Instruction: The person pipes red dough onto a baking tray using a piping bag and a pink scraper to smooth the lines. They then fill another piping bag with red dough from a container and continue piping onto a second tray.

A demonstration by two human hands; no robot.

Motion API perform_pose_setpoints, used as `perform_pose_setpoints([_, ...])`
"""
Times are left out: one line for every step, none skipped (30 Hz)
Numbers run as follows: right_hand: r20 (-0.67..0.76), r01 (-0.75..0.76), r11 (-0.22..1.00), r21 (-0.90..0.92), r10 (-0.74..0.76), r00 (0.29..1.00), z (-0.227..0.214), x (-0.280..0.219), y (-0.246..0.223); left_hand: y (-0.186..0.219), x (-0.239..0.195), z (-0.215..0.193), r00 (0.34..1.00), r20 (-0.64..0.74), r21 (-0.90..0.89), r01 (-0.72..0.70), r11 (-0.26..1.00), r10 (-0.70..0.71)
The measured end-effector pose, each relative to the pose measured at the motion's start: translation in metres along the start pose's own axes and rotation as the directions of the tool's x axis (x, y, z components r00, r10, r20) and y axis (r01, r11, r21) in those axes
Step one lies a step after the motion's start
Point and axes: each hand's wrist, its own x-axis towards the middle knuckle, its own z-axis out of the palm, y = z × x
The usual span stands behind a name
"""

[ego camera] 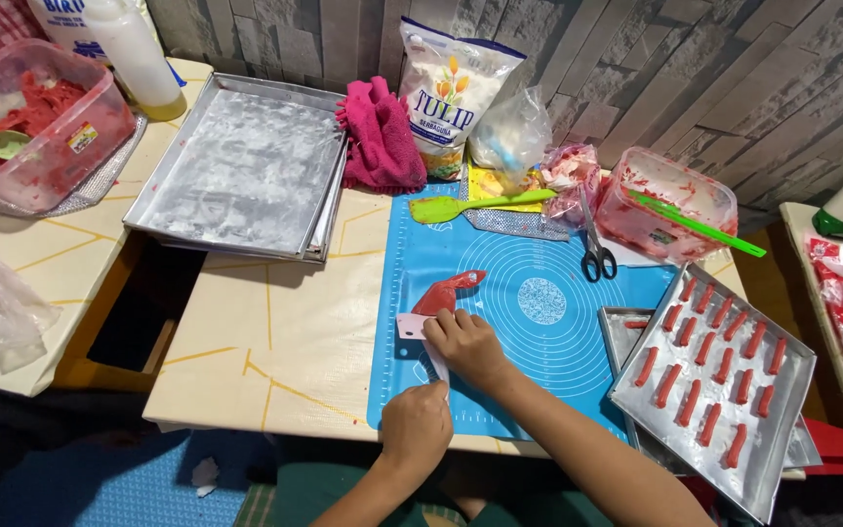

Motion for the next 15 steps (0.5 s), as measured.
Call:
perform_pose_setpoints([0.000, 0.000, 1.000, 0.002, 0.000, 1.000, 0.000, 0.000, 0.000, 0.000, -0.001, 0.001, 1.000, 0.001, 0.000, 0.002, 1.000, -0.002])
perform_pose_setpoints([-0.004, 0.002, 1.000, 0.003, -0.002, 1.000, 0.000, 0.000, -0.001, 0.000, -0.003, 0.002, 1.000, -0.017, 0.004, -0.007, 1.000, 0.007])
perform_pose_setpoints([-0.009, 0.003, 1.000, 0.004, -0.003, 1.000, -0.001, 0.000, -0.001, 0.000, -0.005, 0.003, 0.999, -0.035, 0.007, -0.016, 1.000, 0.017])
perform_pose_setpoints([-0.010, 0.002, 1.000, 0.003, -0.002, 1.000, -0.001, -0.001, -0.001, 0.001, -0.007, 0.003, 0.999, -0.036, 0.008, -0.017, 1.000, 0.018])
perform_pose_setpoints([-0.007, 0.005, 1.000, 0.016, -0.005, 1.000, -0.001, -0.001, -0.001, 0.002, -0.009, 0.003, 0.999, -0.028, 0.006, -0.015, 1.000, 0.015])
perform_pose_setpoints([-0.004, 0.007, 1.000, 0.029, -0.007, 1.000, -0.001, -0.001, -0.001, 0.003, -0.010, 0.003, 1.000, -0.021, 0.004, -0.012, 1.000, 0.012])
perform_pose_setpoints([-0.007, 0.008, 1.000, 0.029, -0.007, 1.000, 0.001, -0.002, -0.001, 0.004, -0.011, 0.001, 1.000, -0.023, 0.006, -0.012, 1.000, 0.012])
perform_pose_setpoints([0.002, 0.006, 0.999, 0.032, -0.007, 1.000, 0.002, -0.003, -0.002, 0.005, -0.012, 0.000, 1.000, -0.018, 0.001, -0.014, 1.000, 0.014])
perform_pose_setpoints([0.010, 0.005, 0.999, 0.035, -0.006, 1.000, 0.003, -0.004, -0.003, 0.006, -0.013, -0.002, 1.000, -0.013, -0.004, -0.017, 1.000, 0.017])
perform_pose_setpoints([0.008, 0.005, 0.999, 0.034, -0.005, 1.000, 0.003, -0.005, -0.003, 0.007, -0.013, -0.004, 1.000, -0.014, -0.002, -0.018, 1.000, 0.018])
perform_pose_setpoints([0.024, 0.004, 0.999, 0.038, -0.005, 1.000, 0.003, -0.005, -0.003, 0.007, -0.013, -0.005, 1.000, -0.002, -0.005, -0.009, 1.000, 0.009])
perform_pose_setpoints([0.039, 0.005, 0.999, 0.042, -0.006, 0.999, 0.002, -0.005, -0.004, 0.008, -0.014, -0.006, 1.000, 0.010, -0.008, 0.000, 1.000, 0.000])
perform_pose_setpoints([0.038, 0.005, 0.999, 0.041, -0.007, 0.999, 0.004, -0.004, -0.002, 0.005, -0.012, -0.005, 1.000, 0.008, -0.008, 0.000, 1.000, 0.000])
perform_pose_setpoints([0.061, -0.041, 0.995, 0.089, 0.036, 0.997, 0.005, -0.004, -0.001, 0.001, -0.012, -0.003, 0.999, 0.031, -0.007, -0.015, 1.000, 0.015])
perform_pose_setpoints([0.086, -0.089, 0.987, 0.135, 0.078, 0.993, 0.005, -0.004, 0.000, -0.002, -0.013, -0.002, 0.998, 0.053, -0.005, -0.029, 1.000, 0.029])
